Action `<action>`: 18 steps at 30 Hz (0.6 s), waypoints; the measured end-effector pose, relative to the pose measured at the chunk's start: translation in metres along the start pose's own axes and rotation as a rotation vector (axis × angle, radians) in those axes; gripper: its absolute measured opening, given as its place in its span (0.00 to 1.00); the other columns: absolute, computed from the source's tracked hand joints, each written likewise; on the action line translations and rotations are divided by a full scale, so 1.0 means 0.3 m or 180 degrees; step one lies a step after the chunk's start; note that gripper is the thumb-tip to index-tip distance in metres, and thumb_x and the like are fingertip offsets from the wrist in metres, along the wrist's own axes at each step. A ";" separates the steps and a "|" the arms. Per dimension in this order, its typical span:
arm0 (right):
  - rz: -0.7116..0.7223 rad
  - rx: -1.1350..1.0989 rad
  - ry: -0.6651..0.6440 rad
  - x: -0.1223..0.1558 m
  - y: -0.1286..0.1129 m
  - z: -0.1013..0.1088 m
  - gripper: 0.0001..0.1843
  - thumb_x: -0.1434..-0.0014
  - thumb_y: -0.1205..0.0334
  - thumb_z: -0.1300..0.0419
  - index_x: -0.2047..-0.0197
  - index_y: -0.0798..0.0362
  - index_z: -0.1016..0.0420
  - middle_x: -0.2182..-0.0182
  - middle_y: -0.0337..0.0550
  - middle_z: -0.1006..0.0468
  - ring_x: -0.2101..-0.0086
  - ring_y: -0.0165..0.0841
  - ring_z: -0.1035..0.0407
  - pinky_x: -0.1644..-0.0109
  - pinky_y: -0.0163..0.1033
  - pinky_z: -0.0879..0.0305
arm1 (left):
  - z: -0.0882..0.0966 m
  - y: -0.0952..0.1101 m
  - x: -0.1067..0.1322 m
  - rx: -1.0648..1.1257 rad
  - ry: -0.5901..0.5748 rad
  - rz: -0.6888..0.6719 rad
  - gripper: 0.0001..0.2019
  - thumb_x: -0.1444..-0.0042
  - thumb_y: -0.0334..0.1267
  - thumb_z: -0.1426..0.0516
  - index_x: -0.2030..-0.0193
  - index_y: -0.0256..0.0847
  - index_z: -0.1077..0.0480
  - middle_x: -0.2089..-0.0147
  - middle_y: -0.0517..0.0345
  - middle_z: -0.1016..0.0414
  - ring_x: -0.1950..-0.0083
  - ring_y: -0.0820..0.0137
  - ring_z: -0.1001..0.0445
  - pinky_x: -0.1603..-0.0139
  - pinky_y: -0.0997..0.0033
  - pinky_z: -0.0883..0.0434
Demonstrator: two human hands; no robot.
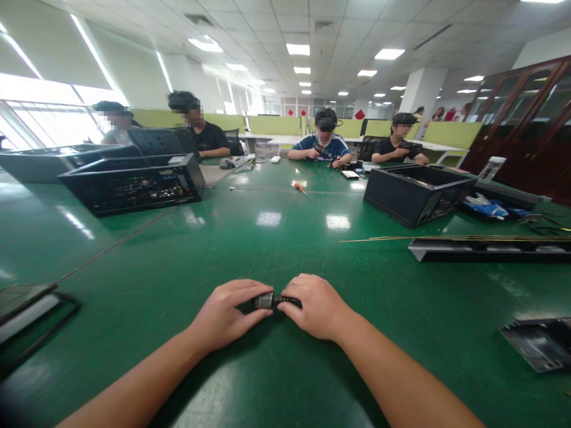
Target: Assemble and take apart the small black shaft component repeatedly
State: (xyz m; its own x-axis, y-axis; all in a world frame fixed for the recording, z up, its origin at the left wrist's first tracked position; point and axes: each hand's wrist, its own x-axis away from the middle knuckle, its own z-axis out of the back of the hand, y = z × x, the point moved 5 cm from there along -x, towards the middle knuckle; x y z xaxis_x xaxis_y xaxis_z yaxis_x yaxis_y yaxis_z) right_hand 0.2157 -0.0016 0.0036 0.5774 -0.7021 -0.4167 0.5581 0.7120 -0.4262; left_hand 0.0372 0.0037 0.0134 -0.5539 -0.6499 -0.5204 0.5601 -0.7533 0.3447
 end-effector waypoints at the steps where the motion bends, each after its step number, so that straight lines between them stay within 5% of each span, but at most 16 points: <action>1: -0.0001 -0.0005 0.0004 0.000 0.000 0.000 0.09 0.34 0.60 0.40 0.57 0.53 0.20 0.61 0.46 0.18 0.58 0.36 0.27 0.50 0.42 0.32 | 0.000 0.000 0.001 -0.0002 0.0004 -0.0004 0.14 0.47 0.40 0.34 0.53 0.44 0.20 0.56 0.52 0.16 0.57 0.63 0.18 0.54 0.64 0.21; 18: -0.0002 0.0053 -0.0028 0.005 0.009 0.001 0.10 0.33 0.58 0.40 0.57 0.53 0.20 0.61 0.46 0.18 0.58 0.37 0.27 0.50 0.43 0.32 | -0.003 -0.006 0.001 0.0002 -0.0005 0.0019 0.15 0.47 0.41 0.33 0.53 0.44 0.21 0.56 0.53 0.16 0.56 0.63 0.18 0.53 0.63 0.21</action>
State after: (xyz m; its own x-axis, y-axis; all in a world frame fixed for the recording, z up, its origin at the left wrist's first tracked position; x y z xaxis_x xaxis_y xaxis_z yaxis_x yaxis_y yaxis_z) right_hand 0.2182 -0.0008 0.0023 0.5822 -0.7025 -0.4092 0.5683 0.7116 -0.4131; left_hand 0.0367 0.0050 0.0120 -0.5515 -0.6546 -0.5170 0.5630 -0.7495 0.3483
